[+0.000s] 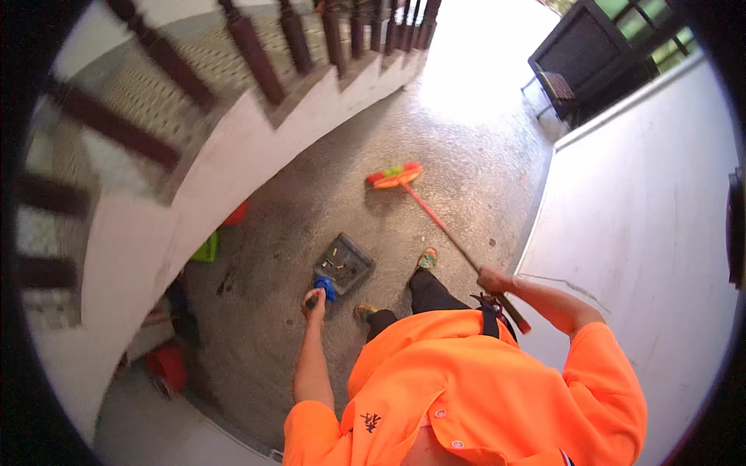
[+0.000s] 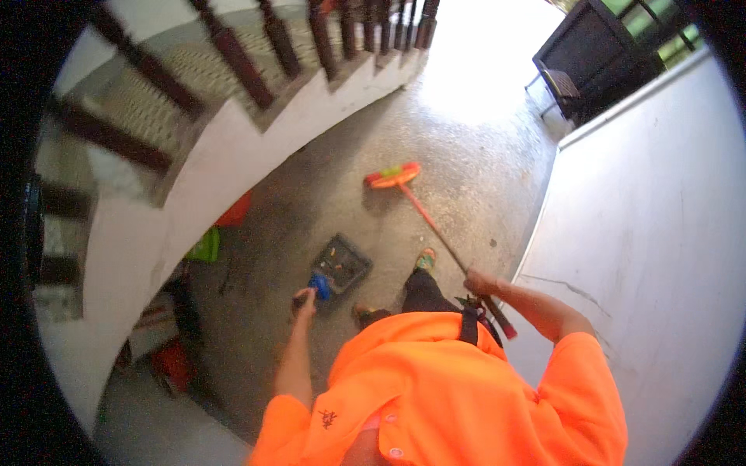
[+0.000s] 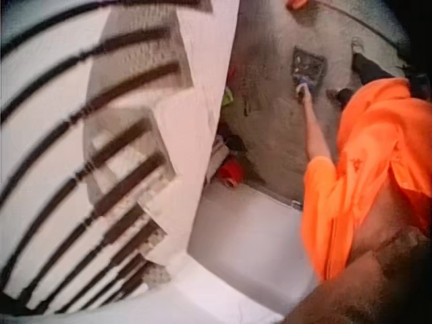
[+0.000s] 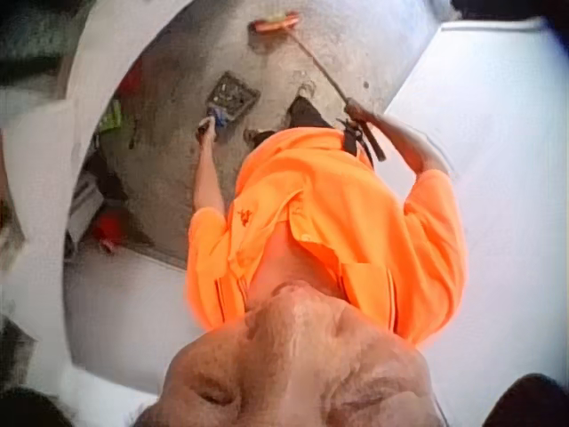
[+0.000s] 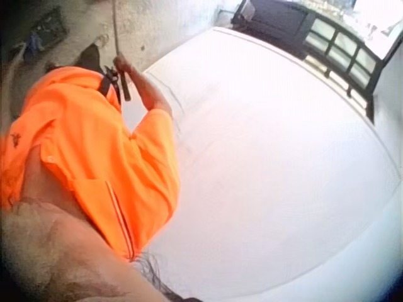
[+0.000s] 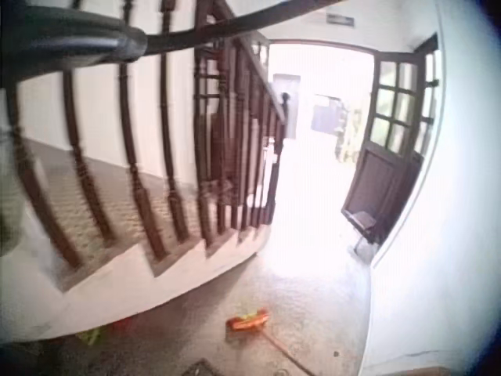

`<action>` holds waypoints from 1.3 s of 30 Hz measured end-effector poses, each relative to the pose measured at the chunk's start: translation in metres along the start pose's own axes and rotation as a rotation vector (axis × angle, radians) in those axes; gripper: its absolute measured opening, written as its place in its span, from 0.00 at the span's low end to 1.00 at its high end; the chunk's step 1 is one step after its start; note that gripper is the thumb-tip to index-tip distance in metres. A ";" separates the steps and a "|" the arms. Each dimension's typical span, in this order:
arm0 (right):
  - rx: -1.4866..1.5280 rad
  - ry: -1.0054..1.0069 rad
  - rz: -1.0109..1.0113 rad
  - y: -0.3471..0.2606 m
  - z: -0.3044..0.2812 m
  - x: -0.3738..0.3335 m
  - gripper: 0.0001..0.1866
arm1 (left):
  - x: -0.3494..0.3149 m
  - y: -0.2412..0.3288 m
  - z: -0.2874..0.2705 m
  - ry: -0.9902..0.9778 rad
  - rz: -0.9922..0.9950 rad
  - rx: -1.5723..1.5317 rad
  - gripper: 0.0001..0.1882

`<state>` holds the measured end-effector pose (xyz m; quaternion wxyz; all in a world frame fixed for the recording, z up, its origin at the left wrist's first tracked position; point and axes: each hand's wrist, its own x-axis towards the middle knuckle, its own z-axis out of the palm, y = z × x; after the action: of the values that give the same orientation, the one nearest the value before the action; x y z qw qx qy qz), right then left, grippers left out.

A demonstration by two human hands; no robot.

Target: The person disposes of a green shopping bag into a red bucket, then sweeps debris from a tiled floor into a dustpan using a broom. The person moves from a storage area to a staircase landing, sweeping cigarette butts and other small debris into the dustpan.

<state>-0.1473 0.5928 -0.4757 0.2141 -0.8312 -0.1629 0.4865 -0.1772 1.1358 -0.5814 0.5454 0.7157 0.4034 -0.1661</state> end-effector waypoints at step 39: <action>1.100 0.417 0.546 0.184 -0.364 -0.074 0.08 | 0.185 0.520 0.528 -0.035 0.119 0.016 0.22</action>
<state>0.1492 0.3280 -0.3577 0.5042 -0.6888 0.3724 0.3643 0.4386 0.6848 -0.5555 0.5554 0.7397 0.3494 -0.1492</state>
